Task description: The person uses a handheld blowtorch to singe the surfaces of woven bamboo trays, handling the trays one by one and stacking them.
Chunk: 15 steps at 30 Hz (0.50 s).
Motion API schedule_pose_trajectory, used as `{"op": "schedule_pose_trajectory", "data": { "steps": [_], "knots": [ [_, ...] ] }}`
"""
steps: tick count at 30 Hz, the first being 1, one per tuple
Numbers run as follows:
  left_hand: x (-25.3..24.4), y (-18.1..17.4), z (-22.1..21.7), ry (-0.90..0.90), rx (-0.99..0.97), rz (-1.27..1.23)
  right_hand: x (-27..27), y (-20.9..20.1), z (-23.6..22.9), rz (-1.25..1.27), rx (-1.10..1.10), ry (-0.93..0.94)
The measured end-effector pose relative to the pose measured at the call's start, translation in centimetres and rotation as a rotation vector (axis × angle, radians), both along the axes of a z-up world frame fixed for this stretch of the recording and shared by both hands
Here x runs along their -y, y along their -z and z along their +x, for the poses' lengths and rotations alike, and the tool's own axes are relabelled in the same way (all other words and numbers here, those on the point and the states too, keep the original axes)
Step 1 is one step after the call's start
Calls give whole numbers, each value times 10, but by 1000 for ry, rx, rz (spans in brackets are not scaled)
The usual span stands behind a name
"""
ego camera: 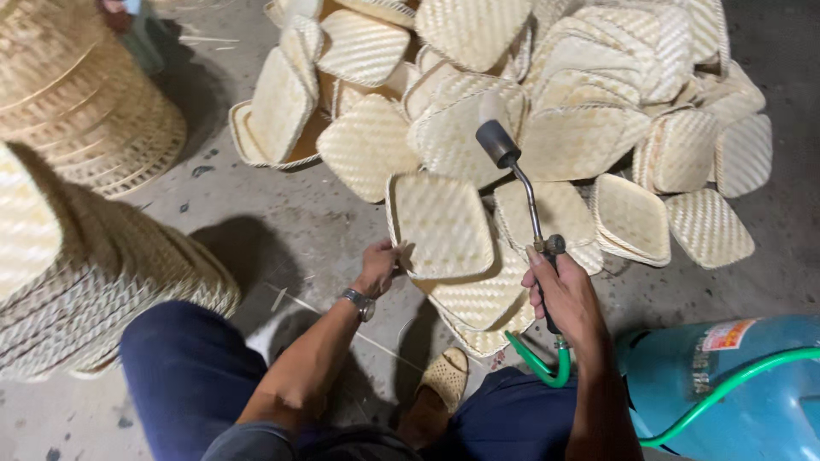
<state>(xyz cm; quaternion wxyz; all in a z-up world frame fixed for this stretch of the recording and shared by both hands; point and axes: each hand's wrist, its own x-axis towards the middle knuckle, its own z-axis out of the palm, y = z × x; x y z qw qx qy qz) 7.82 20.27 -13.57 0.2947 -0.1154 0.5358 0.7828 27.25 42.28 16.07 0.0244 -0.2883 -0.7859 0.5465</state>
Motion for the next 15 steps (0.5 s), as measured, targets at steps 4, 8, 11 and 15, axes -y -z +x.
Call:
{"op": "schedule_pose_trajectory", "data": {
  "steps": [4,8,11,15],
  "knots": [
    [61,-51,-1,33,-139,123,18,17,-10,41,122,-130],
    [110,-84,1,14,-225,161,53,4,-22,33,192,-288],
    [129,-90,4,16,-269,155,84,-3,-28,71,168,-210],
    [143,-81,1,0,-368,179,110,-5,-32,16,113,-381]
  ]
}}
